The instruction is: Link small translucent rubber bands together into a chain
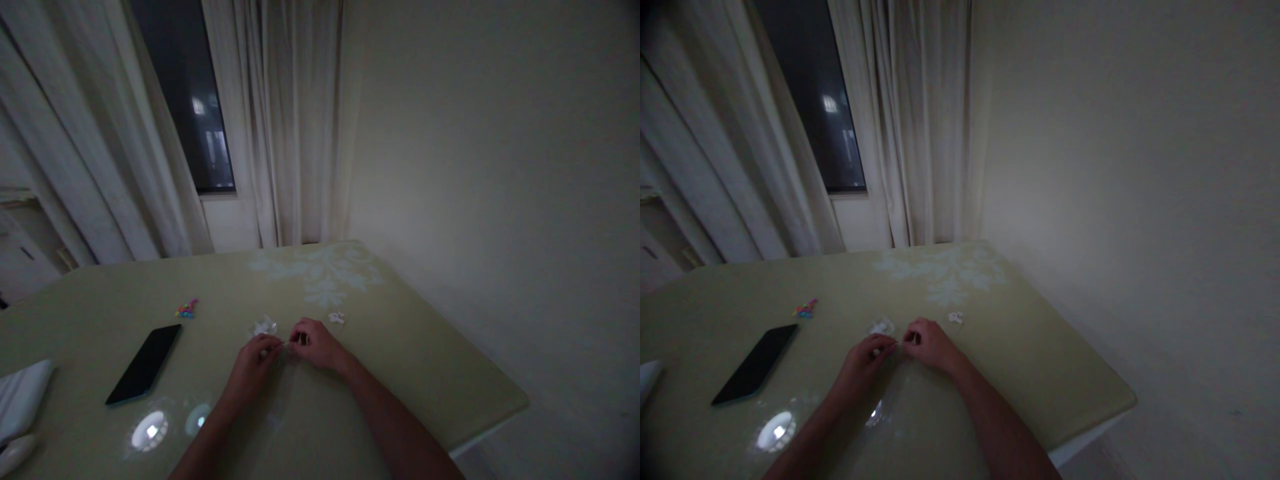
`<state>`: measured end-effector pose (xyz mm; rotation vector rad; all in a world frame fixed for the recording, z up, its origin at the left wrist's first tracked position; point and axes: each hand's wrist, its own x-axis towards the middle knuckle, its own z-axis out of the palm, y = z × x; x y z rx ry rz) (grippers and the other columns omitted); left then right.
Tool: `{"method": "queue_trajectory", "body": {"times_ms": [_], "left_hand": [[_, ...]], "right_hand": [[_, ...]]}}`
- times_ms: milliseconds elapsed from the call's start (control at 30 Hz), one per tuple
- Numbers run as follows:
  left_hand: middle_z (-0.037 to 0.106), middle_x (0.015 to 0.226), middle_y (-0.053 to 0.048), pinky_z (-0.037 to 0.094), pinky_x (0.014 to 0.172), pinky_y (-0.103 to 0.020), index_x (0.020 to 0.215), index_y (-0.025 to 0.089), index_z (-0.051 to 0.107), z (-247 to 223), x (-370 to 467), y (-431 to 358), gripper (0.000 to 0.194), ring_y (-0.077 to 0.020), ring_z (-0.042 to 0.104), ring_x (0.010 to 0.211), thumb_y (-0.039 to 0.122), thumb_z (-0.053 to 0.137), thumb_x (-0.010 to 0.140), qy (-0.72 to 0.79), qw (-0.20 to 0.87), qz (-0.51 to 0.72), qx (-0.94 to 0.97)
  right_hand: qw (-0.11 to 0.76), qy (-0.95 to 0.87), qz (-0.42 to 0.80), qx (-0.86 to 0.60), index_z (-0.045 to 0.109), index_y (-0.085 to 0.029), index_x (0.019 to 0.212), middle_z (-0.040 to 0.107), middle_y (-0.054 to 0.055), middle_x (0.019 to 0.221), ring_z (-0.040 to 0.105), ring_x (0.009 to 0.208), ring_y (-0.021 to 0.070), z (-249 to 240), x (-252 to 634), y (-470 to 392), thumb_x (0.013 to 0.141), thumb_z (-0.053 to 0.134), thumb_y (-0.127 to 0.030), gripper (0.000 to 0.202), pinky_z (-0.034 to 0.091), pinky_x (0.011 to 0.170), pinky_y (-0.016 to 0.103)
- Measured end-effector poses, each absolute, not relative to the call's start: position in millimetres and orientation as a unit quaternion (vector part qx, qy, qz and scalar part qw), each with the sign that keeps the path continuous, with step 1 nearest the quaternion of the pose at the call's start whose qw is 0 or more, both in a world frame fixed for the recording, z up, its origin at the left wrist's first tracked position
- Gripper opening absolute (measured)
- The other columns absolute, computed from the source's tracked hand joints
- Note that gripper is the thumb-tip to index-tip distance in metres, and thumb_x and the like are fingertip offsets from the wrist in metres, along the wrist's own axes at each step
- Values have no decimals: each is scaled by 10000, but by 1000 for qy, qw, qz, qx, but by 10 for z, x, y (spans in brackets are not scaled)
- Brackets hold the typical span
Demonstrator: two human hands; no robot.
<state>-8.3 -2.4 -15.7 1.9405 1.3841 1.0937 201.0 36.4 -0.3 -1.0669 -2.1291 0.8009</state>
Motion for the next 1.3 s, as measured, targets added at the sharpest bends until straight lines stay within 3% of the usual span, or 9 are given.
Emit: {"method": "queue_trajectory", "body": {"times_ms": [533,800,933,1100,1300], "left_hand": [[783,912,-71,553,760,-344,892,208,759,-103,-88,-55,323,-265,719,867,469,571,922,529,247,406,703],[770,850,-65,578,754,-335,870,195,761,-93,-72,-64,351,-255,732,814,499,595,927,502,313,413,693],[797,979,-98,608,830,-370,965,194,776,-139,-87,-51,350,-280,752,939,496,605,920,488,355,428,673],[747,1246,-130,576,999,-422,1165,213,758,-275,-161,-32,325,-287,682,1198,358,586,930,461,359,437,684],[727,1229,-119,606,928,-409,1130,227,758,-309,-134,-44,285,-274,695,1140,262,593,900,448,357,442,690]], "right_hand": [[336,-807,276,-400,680,-164,814,594,-18,821,539,709,115,-17,2025,394,758,712,-57,126,412,688,220],[358,-796,287,-395,673,-165,808,580,-23,804,541,696,111,5,2017,376,770,693,-67,107,414,674,218],[369,-789,294,-394,658,-166,796,592,-20,808,546,697,110,21,2030,382,768,677,-52,118,422,675,216],[380,-778,289,-408,655,-166,795,587,-28,770,551,694,112,12,2062,411,784,673,-57,111,419,668,212],[378,-785,284,-400,678,-164,808,595,-25,773,554,687,110,-27,2072,429,784,687,-60,107,421,664,211]]}}
